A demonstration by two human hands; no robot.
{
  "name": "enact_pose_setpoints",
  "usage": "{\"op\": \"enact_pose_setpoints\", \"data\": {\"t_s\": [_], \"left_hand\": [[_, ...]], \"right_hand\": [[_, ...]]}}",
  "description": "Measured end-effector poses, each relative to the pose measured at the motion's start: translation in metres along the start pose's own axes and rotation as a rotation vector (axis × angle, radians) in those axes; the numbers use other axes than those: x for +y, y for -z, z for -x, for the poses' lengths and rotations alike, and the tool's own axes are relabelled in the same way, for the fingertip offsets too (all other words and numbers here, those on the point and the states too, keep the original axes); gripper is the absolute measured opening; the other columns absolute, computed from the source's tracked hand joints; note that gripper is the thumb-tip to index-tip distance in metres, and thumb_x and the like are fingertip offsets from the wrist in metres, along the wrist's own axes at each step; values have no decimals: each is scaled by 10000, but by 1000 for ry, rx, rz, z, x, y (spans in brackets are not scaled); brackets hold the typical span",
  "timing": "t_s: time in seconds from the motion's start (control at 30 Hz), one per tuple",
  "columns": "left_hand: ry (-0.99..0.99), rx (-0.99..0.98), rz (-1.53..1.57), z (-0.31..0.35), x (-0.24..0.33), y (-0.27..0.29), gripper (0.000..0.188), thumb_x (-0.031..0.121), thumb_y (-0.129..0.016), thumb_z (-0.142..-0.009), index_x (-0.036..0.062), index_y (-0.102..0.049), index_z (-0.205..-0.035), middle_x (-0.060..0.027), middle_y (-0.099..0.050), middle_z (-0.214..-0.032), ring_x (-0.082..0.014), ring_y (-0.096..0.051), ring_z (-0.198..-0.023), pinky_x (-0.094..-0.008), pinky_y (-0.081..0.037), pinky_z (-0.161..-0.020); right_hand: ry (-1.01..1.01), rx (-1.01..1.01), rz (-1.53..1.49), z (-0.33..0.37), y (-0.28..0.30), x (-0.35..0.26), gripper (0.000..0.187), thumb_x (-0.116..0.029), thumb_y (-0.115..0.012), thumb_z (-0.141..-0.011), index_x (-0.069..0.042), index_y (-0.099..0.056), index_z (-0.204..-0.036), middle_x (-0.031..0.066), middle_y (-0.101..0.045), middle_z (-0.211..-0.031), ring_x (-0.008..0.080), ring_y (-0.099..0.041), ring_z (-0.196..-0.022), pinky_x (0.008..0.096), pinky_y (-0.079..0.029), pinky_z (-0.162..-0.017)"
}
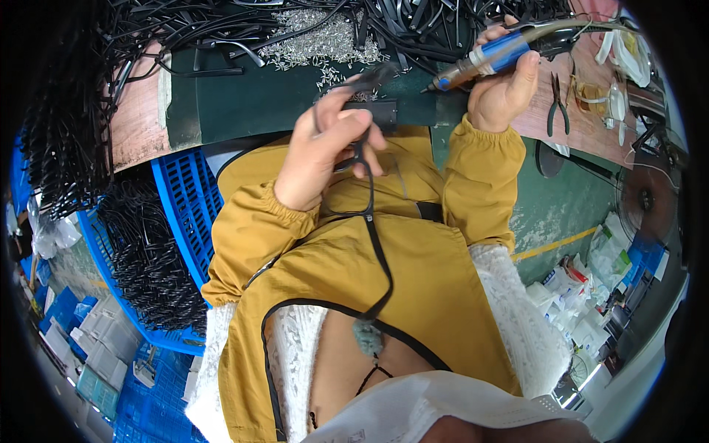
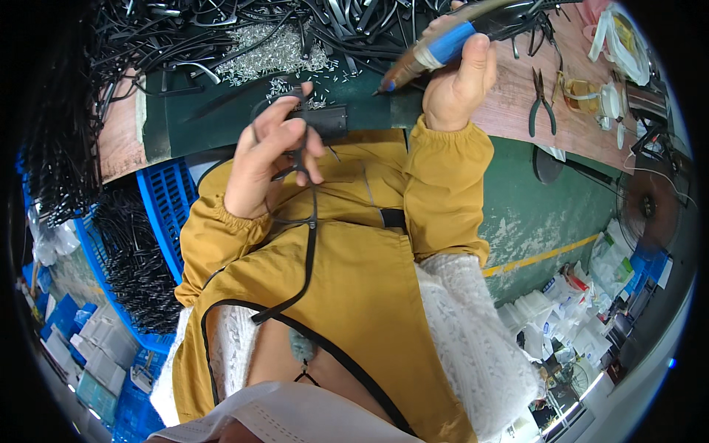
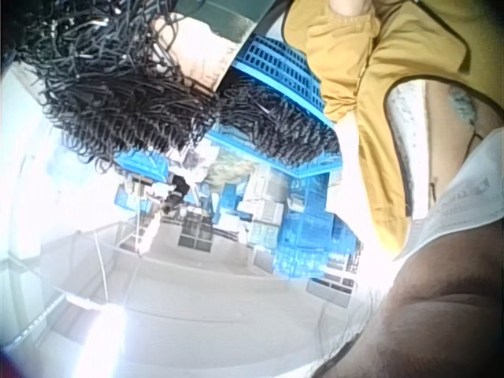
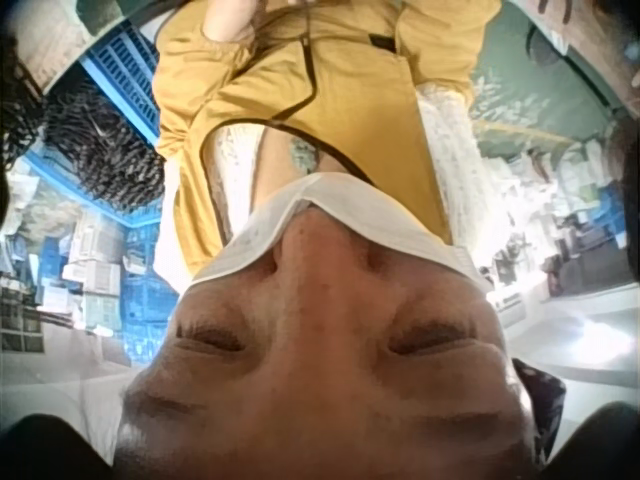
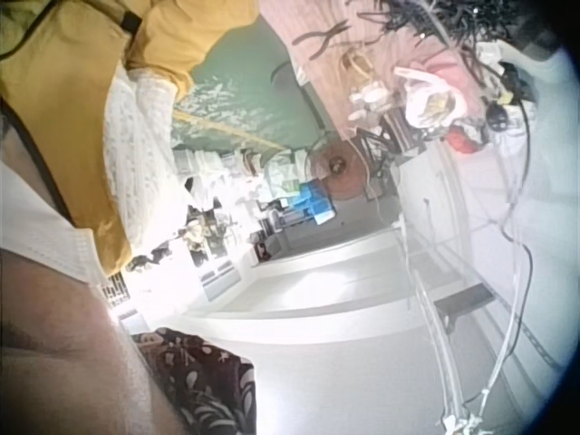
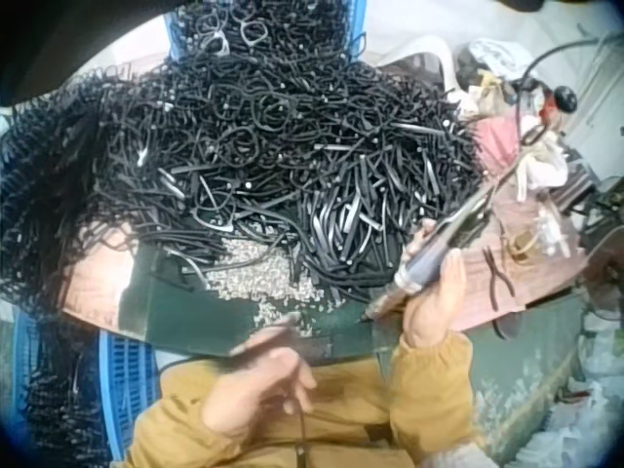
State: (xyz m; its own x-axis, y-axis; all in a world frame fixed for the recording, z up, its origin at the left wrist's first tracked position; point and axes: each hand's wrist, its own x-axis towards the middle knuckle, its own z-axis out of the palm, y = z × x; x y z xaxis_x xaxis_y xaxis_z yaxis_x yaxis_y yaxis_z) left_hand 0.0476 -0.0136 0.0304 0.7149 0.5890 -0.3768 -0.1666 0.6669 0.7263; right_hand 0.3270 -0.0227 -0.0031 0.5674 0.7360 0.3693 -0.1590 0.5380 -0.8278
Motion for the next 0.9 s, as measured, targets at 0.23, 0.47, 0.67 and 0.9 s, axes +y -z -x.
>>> {"op": "enact_pose_setpoints", "data": {"t_s": [0.23,0.47,0.67,0.9], "left_hand": [[110,148,220,22,-12,20,363,232,-526,-1025,19,-623,-1301,-35,-646,-810,-150,-680,-693,-229,-494,-582],[473,128,492,21,-42,-6,378,284,-589,-1029,83,-584,-1349,-15,-567,-713,-152,-594,-622,-259,-475,-552],[533,139,585,15,-53,-6,264,373,-593,-1047,210,-610,-1254,47,-562,-703,-82,-503,-561,-232,-380,-497],[490,110,550,16,-58,-5,249,376,-566,-1059,208,-601,-1239,52,-542,-686,-75,-477,-532,-238,-358,-483]], "right_hand": [[-258,-125,-590,-15,-50,20,340,-464,-553,-1041,-156,-596,-1179,5,-507,-804,135,-477,-610,262,-384,-511],[-267,-171,-498,-1,-50,19,332,-502,-570,-1016,-191,-595,-1131,-12,-512,-817,127,-482,-623,270,-396,-539],[-252,-205,-340,52,-69,-7,367,-417,-624,-1028,-105,-526,-1194,81,-558,-765,175,-548,-586,288,-433,-484],[-210,-126,-376,61,-81,-20,265,-239,-674,-1004,-80,-533,-1162,87,-551,-730,169,-546,-565,284,-417,-475]]}}
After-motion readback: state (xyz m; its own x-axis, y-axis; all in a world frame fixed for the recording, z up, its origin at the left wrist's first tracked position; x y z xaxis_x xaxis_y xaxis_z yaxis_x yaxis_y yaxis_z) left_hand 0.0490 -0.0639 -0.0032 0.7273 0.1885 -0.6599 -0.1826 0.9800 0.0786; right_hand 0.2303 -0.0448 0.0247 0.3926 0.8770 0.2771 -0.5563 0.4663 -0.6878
